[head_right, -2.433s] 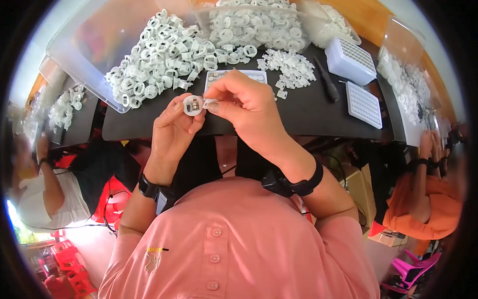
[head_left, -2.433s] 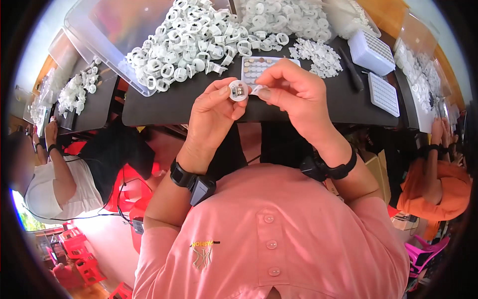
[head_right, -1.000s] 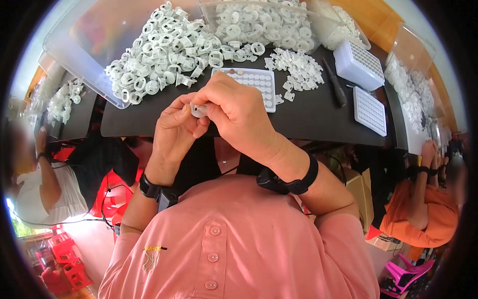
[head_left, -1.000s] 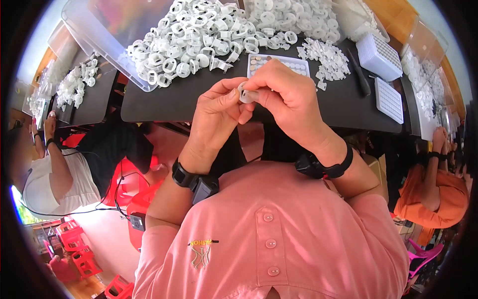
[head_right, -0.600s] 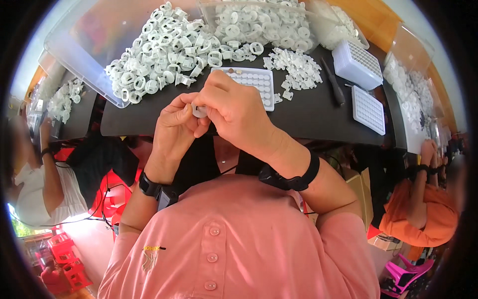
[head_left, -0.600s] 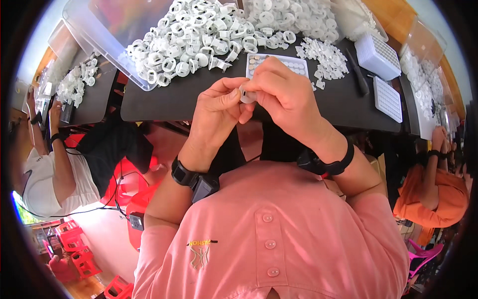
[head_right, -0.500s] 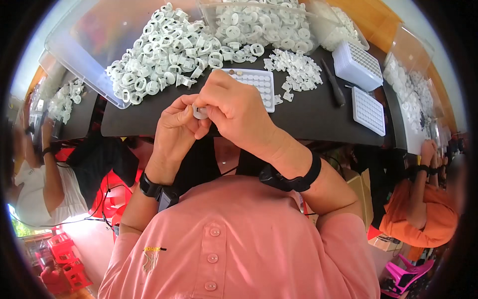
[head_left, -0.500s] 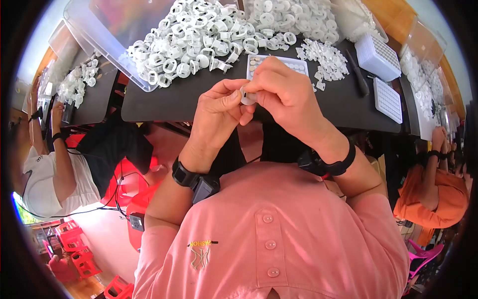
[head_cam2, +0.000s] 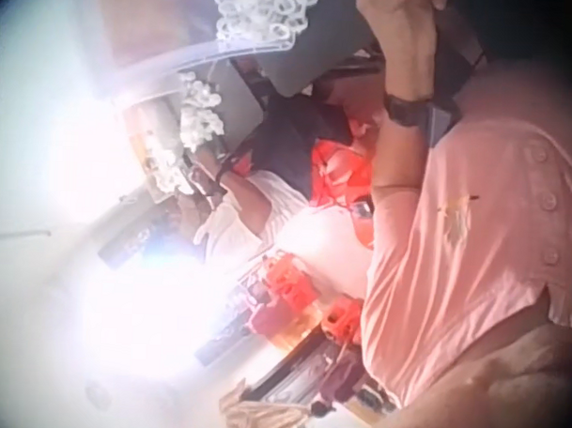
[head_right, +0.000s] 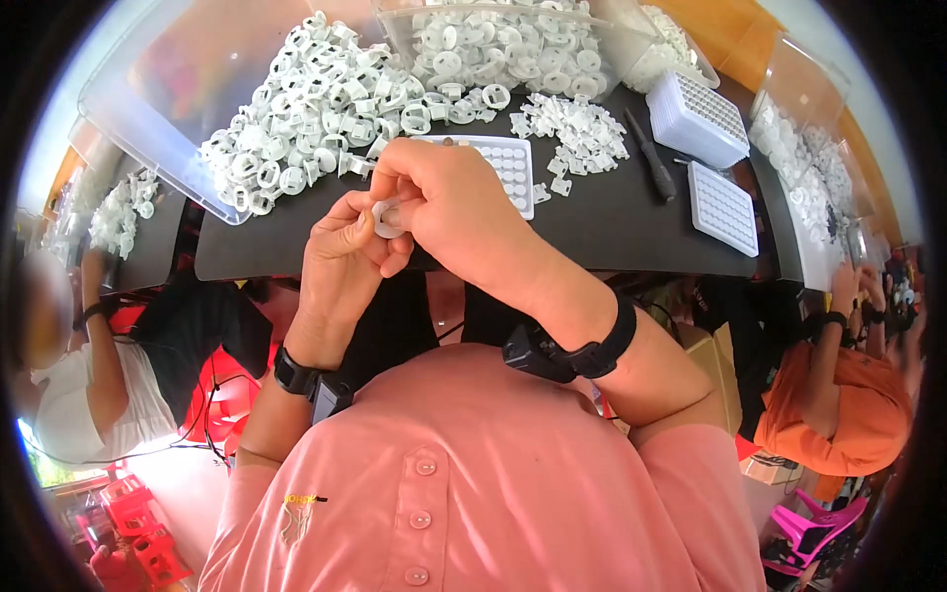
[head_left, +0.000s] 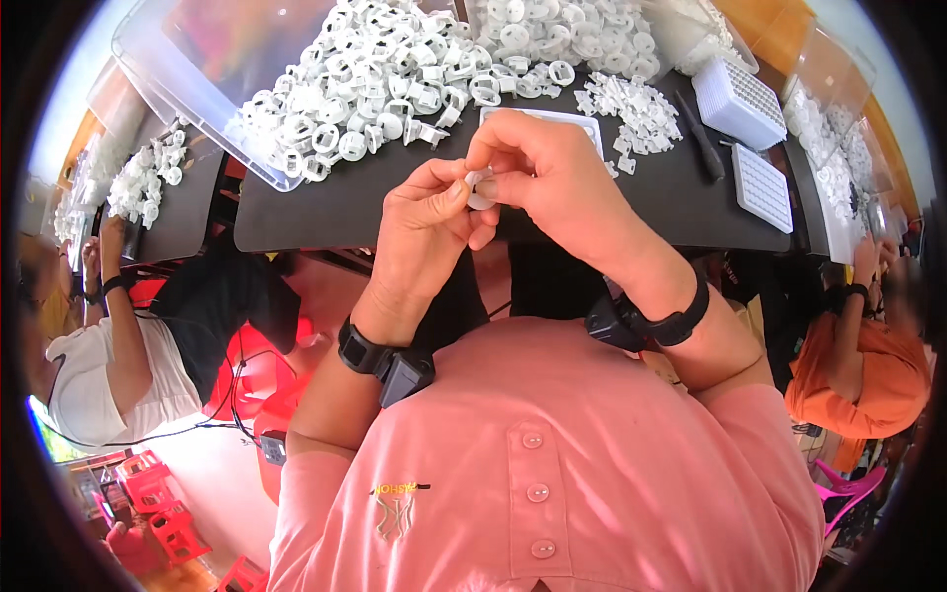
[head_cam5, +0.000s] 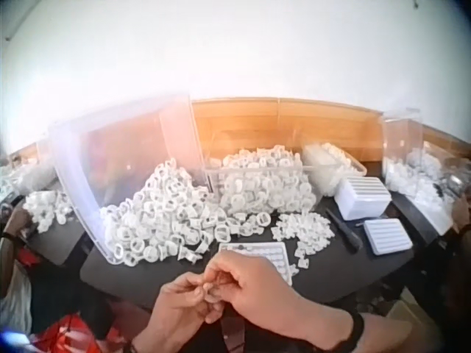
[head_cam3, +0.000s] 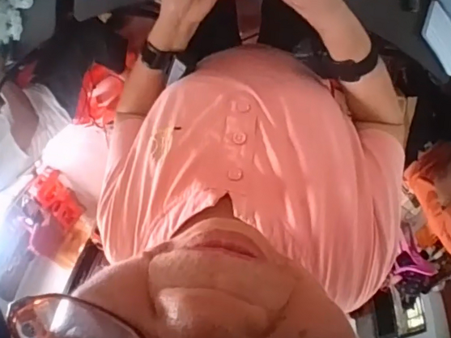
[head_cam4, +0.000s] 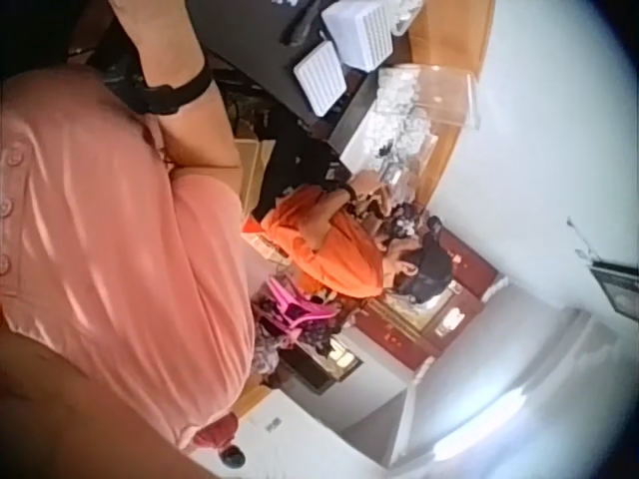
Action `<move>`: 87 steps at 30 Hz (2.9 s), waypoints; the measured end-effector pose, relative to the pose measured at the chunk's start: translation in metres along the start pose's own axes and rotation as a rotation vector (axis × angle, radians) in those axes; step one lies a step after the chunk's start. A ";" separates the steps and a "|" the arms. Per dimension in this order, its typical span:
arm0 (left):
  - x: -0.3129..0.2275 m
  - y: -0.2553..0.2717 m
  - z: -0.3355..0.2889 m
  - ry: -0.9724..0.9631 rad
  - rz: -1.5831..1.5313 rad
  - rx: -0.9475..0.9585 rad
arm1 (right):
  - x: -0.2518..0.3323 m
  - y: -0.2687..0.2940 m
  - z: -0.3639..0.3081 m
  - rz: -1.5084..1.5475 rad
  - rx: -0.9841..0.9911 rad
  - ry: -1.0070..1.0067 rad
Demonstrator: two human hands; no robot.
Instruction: Assembling small electronic components into white plastic housings and placing them in organized trays.
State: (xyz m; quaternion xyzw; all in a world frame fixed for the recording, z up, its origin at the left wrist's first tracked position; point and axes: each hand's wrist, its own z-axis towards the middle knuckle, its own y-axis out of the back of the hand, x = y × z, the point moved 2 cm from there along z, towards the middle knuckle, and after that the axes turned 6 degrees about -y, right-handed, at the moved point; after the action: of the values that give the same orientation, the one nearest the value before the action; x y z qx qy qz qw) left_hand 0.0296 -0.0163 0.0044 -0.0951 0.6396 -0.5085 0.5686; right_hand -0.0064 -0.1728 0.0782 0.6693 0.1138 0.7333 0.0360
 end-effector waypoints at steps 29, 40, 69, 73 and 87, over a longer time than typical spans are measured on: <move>0.002 -0.001 0.001 -0.056 -0.065 -0.032 | -0.022 -0.021 -0.011 -0.202 -0.427 0.419; 0.005 0.002 -0.002 -0.098 -0.006 0.004 | -0.013 -0.016 -0.021 -0.306 -0.432 0.608; 0.001 -0.001 -0.002 -0.050 0.012 0.036 | -0.009 0.002 -0.016 -0.315 -0.212 0.581; 0.001 0.000 -0.002 -0.045 0.026 0.029 | -0.010 -0.001 -0.017 -0.350 -0.211 0.592; -0.001 -0.003 -0.004 -0.008 0.034 0.015 | -0.010 0.000 -0.011 -0.405 -0.172 0.655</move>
State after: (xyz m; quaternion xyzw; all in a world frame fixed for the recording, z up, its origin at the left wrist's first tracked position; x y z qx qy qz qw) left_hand 0.0254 -0.0143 0.0067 -0.0822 0.6350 -0.5032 0.5803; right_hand -0.0162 -0.1765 0.0672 0.3582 0.1872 0.8931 0.1977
